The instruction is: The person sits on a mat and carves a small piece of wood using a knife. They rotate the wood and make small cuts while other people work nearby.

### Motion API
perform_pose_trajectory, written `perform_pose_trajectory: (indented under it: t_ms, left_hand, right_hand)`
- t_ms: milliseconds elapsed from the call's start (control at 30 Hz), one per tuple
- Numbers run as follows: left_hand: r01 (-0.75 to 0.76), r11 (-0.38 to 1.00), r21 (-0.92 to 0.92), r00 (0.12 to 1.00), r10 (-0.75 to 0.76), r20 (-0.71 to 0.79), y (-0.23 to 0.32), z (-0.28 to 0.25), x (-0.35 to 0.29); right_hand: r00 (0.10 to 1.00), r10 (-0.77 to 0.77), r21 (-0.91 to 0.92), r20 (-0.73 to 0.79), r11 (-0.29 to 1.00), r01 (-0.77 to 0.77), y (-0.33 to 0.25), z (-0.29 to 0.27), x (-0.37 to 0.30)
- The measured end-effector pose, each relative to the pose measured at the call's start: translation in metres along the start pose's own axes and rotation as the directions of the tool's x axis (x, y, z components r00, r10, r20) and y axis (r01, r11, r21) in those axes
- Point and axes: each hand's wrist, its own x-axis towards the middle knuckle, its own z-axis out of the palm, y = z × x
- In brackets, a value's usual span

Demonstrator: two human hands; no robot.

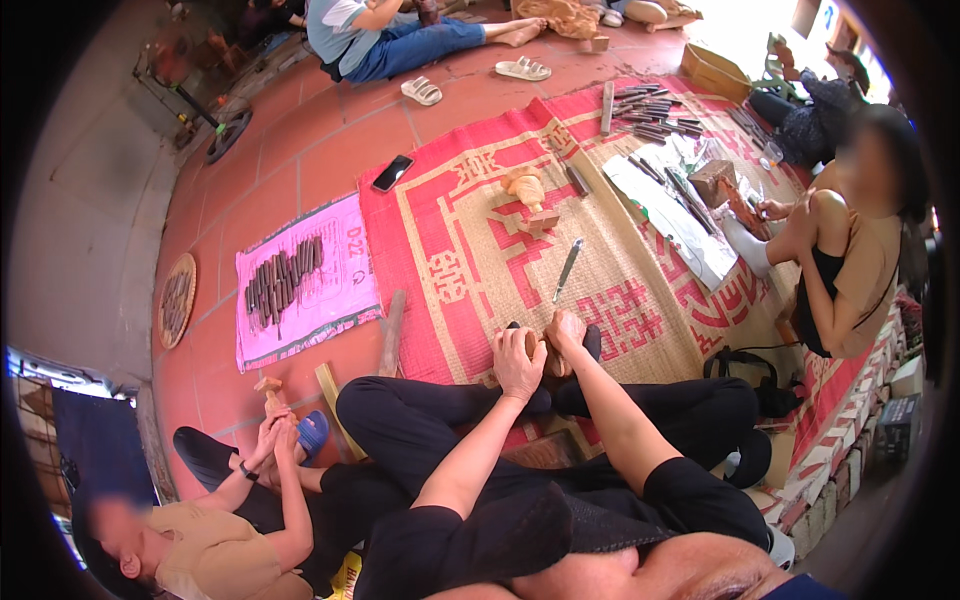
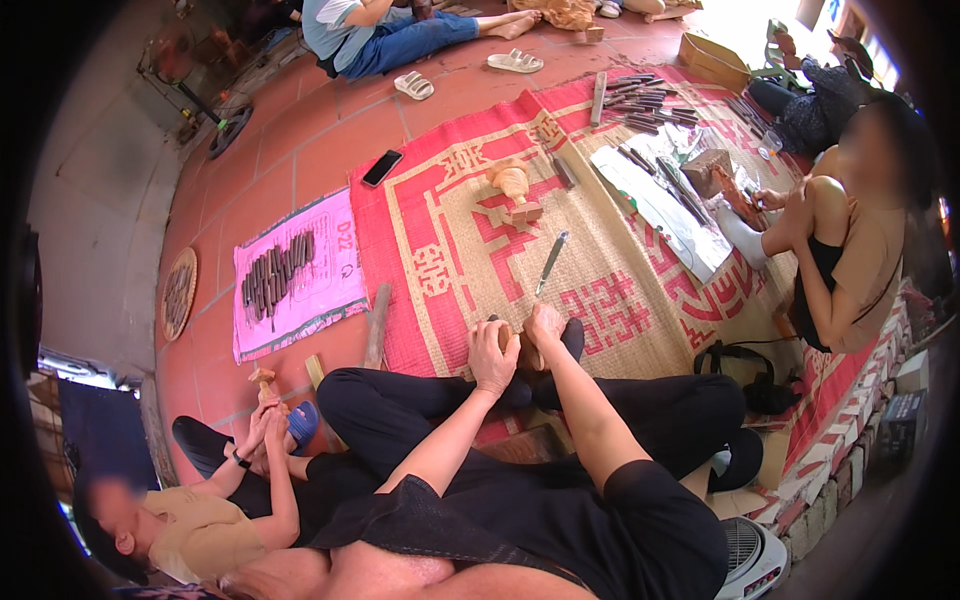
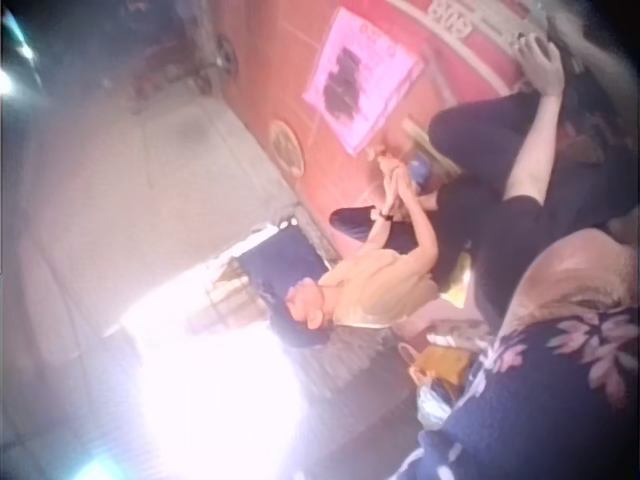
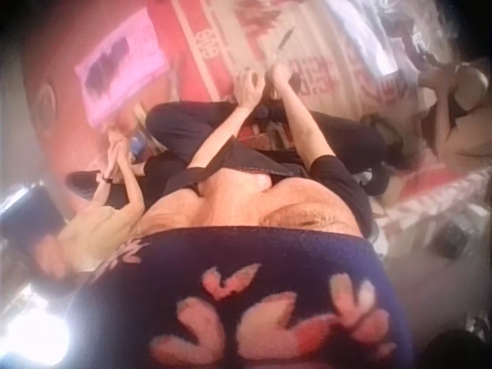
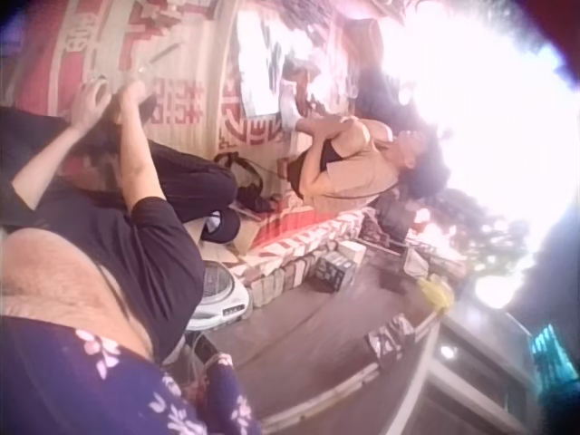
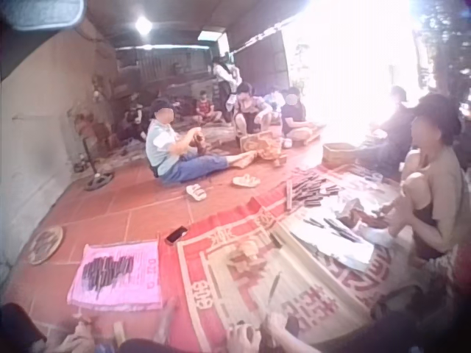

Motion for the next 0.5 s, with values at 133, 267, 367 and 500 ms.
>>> perform_pose_trajectory:
  t_ms: [133, 267, 367, 500]
  left_hand:
    - [-0.013, 1.000, 0.005, 1.000, 0.013, -0.010, -0.004, -0.002, -0.004]
    - [0.016, 1.000, 0.001, 1.000, -0.016, -0.008, -0.006, -0.005, -0.004]
    - [0.019, 1.000, 0.010, 1.000, -0.019, 0.015, -0.002, -0.002, 0.000]
    - [0.014, 1.000, 0.003, 1.000, -0.014, 0.000, -0.003, -0.002, -0.004]
  right_hand:
    - [0.999, 0.017, 0.040, -0.044, 0.999, -0.015, -0.002, -0.006, 0.007]
    - [0.998, -0.052, 0.055, -0.039, 0.997, 0.054, -0.012, -0.026, -0.027]
    - [0.997, -0.026, 0.037, -0.078, 0.999, 0.029, -0.002, -0.010, -0.016]
    - [0.993, -0.001, 0.032, -0.121, 0.999, 0.004, 0.003, -0.005, 0.003]
